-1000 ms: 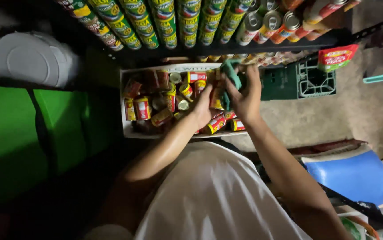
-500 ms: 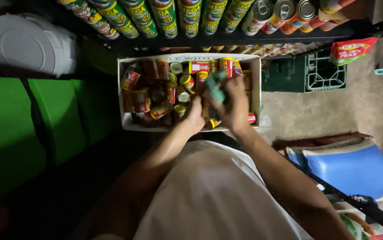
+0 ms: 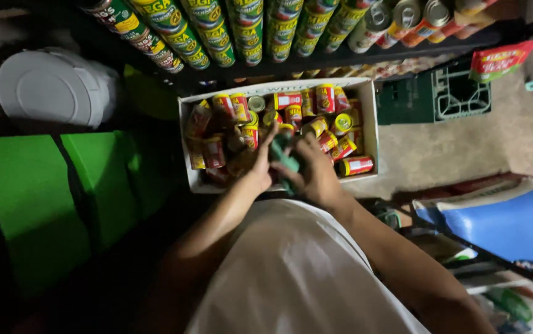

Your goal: Wiping canned goods with a cloth and organizing them onto a metal shelf.

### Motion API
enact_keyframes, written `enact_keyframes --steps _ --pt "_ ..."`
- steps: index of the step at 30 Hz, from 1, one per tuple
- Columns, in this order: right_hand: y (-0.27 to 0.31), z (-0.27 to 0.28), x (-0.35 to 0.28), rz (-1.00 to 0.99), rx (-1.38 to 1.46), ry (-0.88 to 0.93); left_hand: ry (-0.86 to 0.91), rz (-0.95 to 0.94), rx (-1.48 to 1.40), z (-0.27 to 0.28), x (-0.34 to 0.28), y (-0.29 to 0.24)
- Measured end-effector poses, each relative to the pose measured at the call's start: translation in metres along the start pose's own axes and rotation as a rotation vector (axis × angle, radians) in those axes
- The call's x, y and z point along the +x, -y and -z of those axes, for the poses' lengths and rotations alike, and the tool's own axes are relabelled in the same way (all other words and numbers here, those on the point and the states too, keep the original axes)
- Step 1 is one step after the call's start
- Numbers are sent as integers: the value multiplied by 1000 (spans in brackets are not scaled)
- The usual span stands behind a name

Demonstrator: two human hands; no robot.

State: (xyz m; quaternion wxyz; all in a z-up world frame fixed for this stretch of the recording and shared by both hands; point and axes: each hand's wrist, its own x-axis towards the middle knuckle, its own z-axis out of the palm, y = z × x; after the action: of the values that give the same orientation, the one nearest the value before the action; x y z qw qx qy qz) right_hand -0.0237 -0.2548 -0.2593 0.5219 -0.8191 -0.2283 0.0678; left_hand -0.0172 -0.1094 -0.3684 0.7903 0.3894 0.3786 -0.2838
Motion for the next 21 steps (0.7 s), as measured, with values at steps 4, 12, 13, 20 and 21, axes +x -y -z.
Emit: enact_keyframes --steps 4,12,13,20,21 --pt "-13 -26 -6 -53 40 37 -16 -11 178 46 26 24" --pt "12 -82 -4 -302 88 -209 -233 235 -190 85 14 26" --pt "13 -84 -5 -309 94 -211 -240 240 -185 82 0 12" --pt "12 -69 -21 -233 -43 -60 86 22 -348 77 -27 -15" --pt "10 -69 -25 -253 -55 -81 86 3 -336 75 -29 -10"
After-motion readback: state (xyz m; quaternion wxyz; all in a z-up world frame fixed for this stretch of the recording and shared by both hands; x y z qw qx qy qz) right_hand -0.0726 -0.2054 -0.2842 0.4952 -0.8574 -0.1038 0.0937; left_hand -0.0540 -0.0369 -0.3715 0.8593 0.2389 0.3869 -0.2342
